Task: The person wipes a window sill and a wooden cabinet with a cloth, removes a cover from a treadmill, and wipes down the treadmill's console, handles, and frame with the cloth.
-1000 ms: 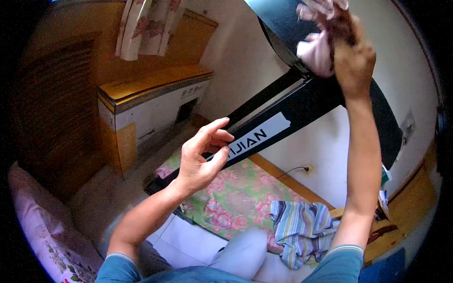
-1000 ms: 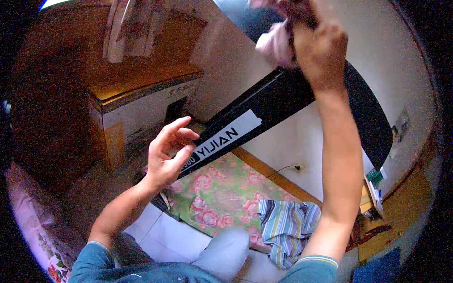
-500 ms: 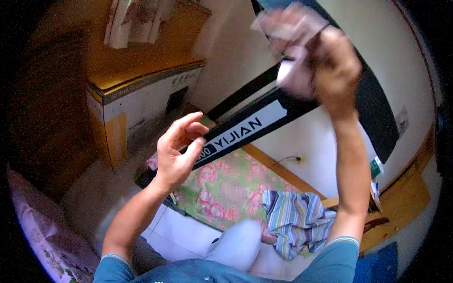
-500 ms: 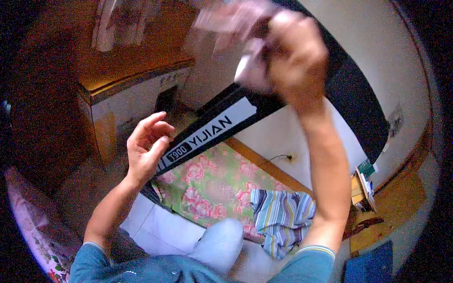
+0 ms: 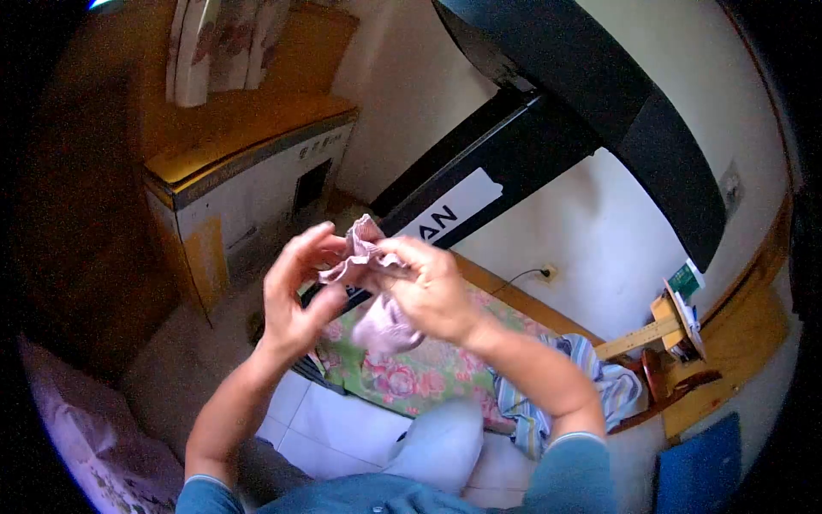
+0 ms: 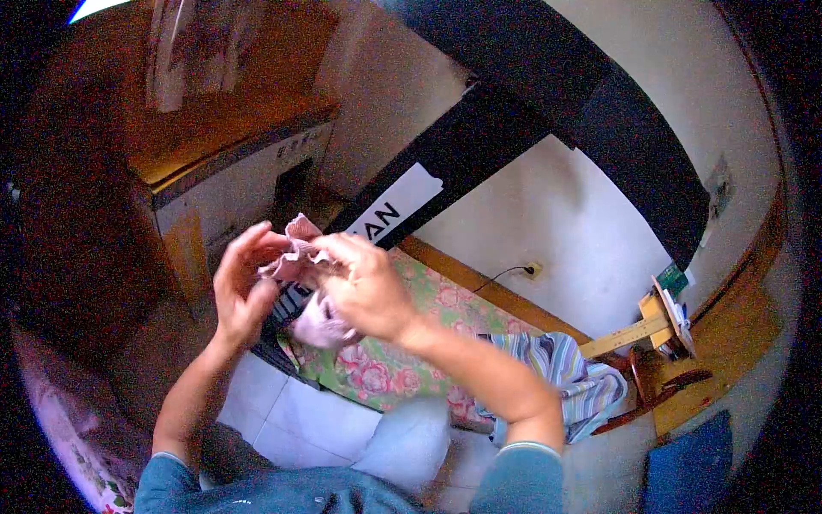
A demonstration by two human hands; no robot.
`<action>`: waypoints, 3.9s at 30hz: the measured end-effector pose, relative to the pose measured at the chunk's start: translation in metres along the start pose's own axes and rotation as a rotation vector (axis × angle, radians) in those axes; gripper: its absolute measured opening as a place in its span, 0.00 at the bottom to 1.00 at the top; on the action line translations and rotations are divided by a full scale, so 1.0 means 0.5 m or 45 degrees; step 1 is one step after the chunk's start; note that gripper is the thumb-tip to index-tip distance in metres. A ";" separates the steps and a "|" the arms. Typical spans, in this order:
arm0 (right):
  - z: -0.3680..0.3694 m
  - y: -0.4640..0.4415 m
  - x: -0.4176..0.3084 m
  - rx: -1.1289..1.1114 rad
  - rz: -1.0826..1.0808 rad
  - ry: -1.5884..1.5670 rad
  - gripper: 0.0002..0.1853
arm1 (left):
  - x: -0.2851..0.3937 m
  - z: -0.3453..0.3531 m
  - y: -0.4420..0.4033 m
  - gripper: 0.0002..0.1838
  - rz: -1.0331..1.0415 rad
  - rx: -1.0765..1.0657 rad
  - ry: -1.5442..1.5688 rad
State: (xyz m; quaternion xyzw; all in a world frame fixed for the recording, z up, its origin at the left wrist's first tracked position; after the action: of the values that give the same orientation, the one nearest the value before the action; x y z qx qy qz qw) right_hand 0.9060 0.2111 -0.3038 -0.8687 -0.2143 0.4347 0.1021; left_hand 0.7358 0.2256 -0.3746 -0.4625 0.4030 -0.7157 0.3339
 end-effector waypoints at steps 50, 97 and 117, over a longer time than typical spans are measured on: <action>0.258 0.138 0.519 -0.675 1.382 -0.711 0.17 | -0.258 -0.043 0.350 0.15 -0.206 -1.111 -0.949; 0.480 0.159 0.696 -1.152 0.803 0.411 0.24 | -0.474 -0.388 0.708 0.21 -1.323 1.465 -0.809; 0.526 0.123 0.687 -1.071 0.717 0.419 0.29 | -0.629 -0.540 0.707 0.20 -1.300 0.147 -0.902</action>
State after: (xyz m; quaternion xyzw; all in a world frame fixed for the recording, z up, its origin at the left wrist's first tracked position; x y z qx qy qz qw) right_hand 0.8955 0.3129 -0.7287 -0.9152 -0.1100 0.1797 -0.3435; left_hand 0.6314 0.4055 -0.8782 -0.7872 -0.0435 -0.6089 0.0875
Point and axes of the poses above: each hand's wrist, its own y-axis away from the middle knuckle, its own z-axis out of the palm, x = y × z, the point moved 4 cm from there along -y, towards the middle knuckle, and after that the axes turned 15 degrees about z, right-handed, at the moved point
